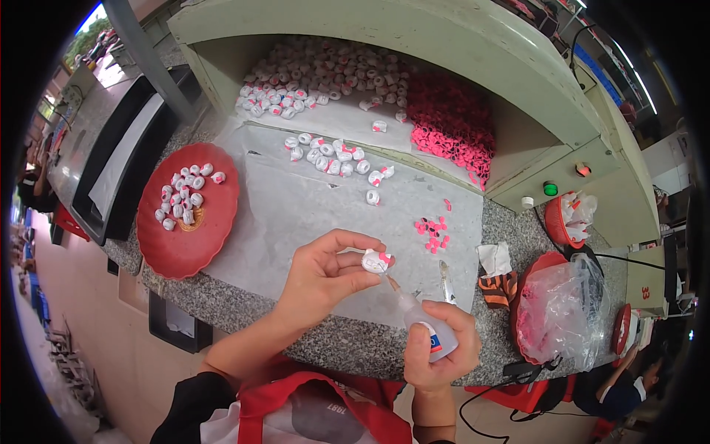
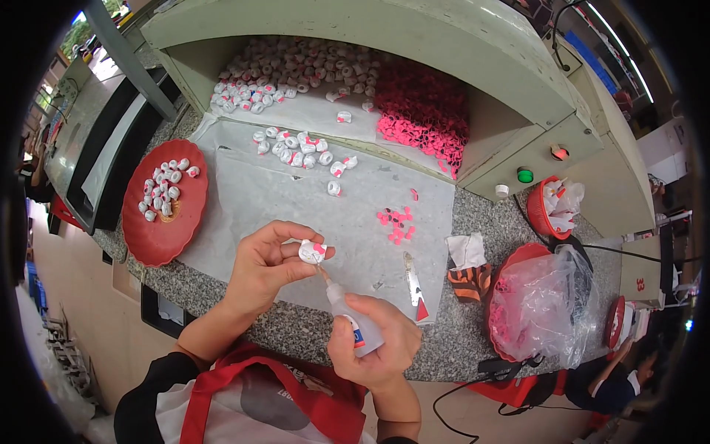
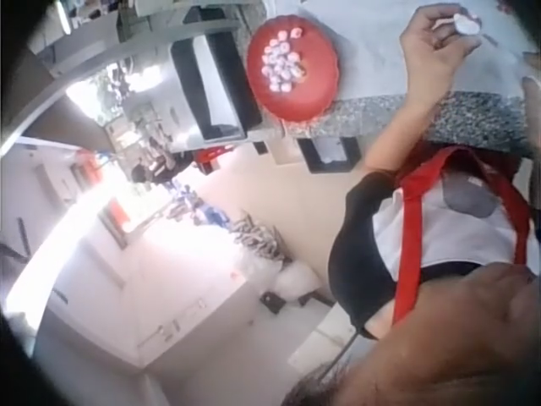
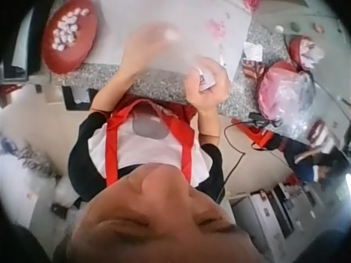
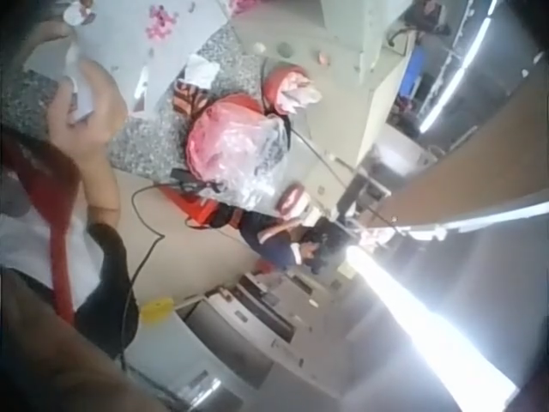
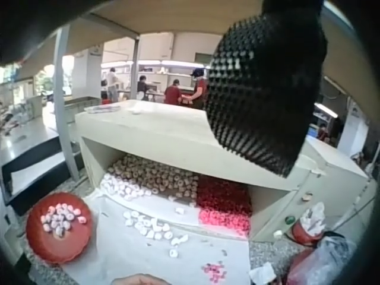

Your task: The recorder is gluing small pink bow accessories onto Hello Kitty toy heads at a factory workstation.

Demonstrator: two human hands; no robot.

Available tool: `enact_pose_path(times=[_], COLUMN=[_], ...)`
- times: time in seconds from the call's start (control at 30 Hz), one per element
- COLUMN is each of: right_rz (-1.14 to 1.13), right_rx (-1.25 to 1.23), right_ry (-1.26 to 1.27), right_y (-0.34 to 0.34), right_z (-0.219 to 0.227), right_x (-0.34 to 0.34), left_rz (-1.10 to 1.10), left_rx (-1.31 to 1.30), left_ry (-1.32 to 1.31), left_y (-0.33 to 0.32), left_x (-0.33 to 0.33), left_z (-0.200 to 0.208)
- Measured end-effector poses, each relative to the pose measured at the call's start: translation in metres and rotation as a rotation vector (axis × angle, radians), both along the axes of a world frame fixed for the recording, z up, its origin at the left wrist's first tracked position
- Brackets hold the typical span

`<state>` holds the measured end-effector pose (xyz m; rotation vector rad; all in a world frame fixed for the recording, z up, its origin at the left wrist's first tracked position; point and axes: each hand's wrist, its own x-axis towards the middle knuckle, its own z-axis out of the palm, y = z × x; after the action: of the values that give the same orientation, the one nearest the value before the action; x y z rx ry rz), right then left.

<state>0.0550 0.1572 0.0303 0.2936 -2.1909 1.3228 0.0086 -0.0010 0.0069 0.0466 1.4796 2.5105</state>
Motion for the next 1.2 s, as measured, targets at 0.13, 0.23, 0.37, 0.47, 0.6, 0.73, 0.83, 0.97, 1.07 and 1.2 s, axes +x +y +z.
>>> enact_pose_path(times=[0.13, 0.23, 0.37, 0.47, 0.6, 0.73, 0.83, 0.97, 1.07, 1.2], right_rz=[-0.010, -0.020, -0.014, 0.009, 0.011, -0.082, 0.045, -0.148, -0.163, -0.042], right_rx=[-0.016, -0.005, 0.014, 0.017, -0.012, -0.500, -0.725, 0.167, 0.608, 0.942], right_ry=[-0.020, -0.018, -0.022, -0.039, -0.053, -0.486, -0.595, -0.741, -0.771, -0.731], right_y=[0.000, 0.001, 0.002, 0.002, -0.003, 0.010, 0.051, 0.048, 0.041, 0.040], right_z=[0.001, 0.000, 0.001, 0.004, 0.001, -0.013, -0.068, -0.062, -0.057, -0.063], right_x=[0.001, 0.001, 0.002, 0.002, -0.001, -0.029, -0.077, -0.133, -0.150, -0.156], left_rz=[-0.007, -0.015, -0.005, -0.011, -0.012, 0.023, 0.003, 0.002, 0.009, 0.011], left_rx=[0.007, 0.001, -0.010, -0.001, 0.008, -0.063, -0.037, -0.035, -0.053, -0.083], left_ry=[-0.007, -0.005, -0.010, -0.005, -0.015, -0.051, -0.023, -0.020, -0.036, -0.021], left_y=[-0.002, -0.003, -0.004, -0.003, -0.006, -0.013, -0.013, -0.014, -0.017, -0.014], left_x=[0.000, -0.001, 0.000, 0.000, -0.001, -0.002, 0.000, 0.002, 0.002, 0.001], left_z=[0.000, 0.000, 0.000, -0.001, -0.005, -0.010, -0.013, -0.013, -0.015, -0.017])
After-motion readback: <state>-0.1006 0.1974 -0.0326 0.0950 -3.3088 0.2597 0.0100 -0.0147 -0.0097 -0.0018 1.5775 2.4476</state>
